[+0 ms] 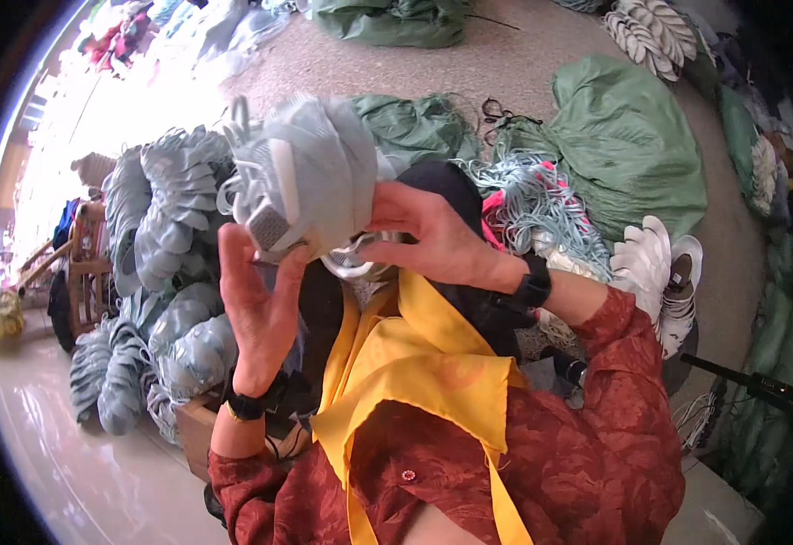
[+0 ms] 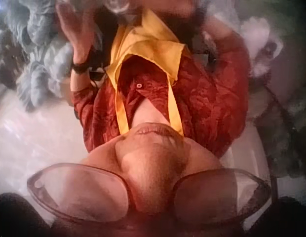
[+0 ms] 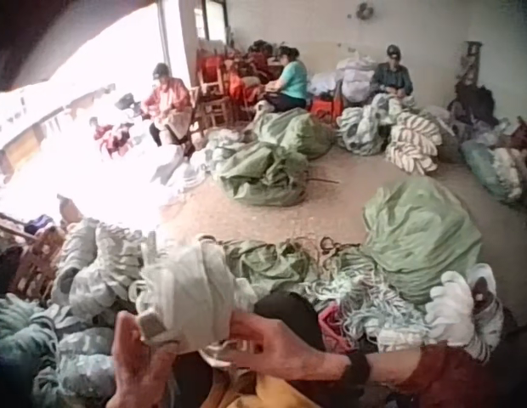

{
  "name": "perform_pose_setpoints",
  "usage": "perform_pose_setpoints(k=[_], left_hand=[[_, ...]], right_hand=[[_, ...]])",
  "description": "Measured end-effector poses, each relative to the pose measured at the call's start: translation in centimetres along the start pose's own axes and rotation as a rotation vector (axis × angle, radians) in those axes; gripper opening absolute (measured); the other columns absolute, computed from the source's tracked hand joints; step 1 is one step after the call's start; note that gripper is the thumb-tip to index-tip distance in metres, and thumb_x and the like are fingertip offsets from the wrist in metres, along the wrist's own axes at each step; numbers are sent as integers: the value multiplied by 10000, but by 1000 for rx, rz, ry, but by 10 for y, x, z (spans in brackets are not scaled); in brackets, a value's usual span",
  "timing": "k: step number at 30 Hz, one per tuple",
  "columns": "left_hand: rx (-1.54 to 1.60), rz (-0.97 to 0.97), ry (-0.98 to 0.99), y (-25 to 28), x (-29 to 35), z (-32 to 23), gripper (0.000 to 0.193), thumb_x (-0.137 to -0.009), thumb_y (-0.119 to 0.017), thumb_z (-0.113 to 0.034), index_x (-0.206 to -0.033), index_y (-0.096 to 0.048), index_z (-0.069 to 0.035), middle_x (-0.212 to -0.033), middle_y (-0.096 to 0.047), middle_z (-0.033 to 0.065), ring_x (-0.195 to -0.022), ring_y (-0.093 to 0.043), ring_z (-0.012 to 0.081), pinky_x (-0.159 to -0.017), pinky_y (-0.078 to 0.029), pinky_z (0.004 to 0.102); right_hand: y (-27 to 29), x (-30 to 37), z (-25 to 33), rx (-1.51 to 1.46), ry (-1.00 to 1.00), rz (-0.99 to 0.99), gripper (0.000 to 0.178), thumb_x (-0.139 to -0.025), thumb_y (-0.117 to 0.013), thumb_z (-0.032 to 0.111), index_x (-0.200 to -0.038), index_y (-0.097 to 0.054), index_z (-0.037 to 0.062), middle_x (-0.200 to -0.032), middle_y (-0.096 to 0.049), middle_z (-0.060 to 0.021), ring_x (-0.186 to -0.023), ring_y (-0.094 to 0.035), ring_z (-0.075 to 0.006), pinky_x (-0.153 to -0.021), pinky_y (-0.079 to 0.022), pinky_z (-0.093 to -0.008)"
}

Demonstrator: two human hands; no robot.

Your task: The person sits on the floor and laces a white shoe held on their lap. They thread the laces through the eyelets, pull them taut, and tie a knot to secure the shoe.

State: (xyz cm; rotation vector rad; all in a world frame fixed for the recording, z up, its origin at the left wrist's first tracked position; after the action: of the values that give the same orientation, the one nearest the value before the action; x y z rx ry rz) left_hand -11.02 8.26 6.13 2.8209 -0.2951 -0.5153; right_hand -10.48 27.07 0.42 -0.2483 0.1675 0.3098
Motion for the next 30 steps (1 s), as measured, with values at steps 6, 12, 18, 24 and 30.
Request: perform_pose_setpoints(k=[6,12,18,24,30], left_hand=[[263,-89,10,-34,-40,-6,399,-924,-741,14,-1214,-473,-37,-1215,-555,36,-1158,-528,114,-1018,-428,292],[75,130,14,-56,-72,26,183,-992,-650,-31,-1114,-515,-51,-1359,-560,126,-1211,-556,173,-1040,-445,319],[53,139,229,-37,-59,87,80,-1003,-632,-26,-1019,-554,-20,-1295,-595,126,-1172,-562,156,-1031,-440,308],[61,88,499,-28,-51,125,115,-920,-624,87,-935,-548,3,-1236,-609,143,-1065,-599,168,-962,-480,303],[-101,145,419,-34,-57,130,144,-882,-638,111,-892,-538,8,-1205,-619,167,-997,-624,192,-916,-502,311]], right_hand=[[23,-35,39,88,179,-171,705,-846,-802,-33,-1457,-452,6,-1323,-638,-94,-1273,-591,-188,-1112,-472,-380],[126,-88,17,307,177,-162,617,-809,-847,103,-1339,-548,-1,-1166,-706,-123,-1090,-688,-196,-954,-551,-359],[233,-106,-95,1085,-52,-92,598,-761,-800,103,-1290,-539,6,-1116,-708,-205,-1041,-692,-346,-928,-533,-449],[265,-106,-235,1410,-389,261,387,-789,-636,-6,-1163,-587,78,-988,-679,-238,-984,-654,-473,-857,-534,-550],[278,-59,-361,1490,-347,349,308,-873,-582,75,-1175,-625,115,-1066,-697,-151,-1065,-663,-371,-903,-518,-494]])
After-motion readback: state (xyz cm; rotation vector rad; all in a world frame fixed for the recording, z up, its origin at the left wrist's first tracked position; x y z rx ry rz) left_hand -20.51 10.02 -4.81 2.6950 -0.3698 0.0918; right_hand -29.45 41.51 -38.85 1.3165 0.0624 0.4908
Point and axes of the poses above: each hand's wrist, its own x-axis away from the middle knuckle, its own y-axis out of the back of the hand, z = x × y, the point moved 9 cm from there along -x, towards the middle knuckle
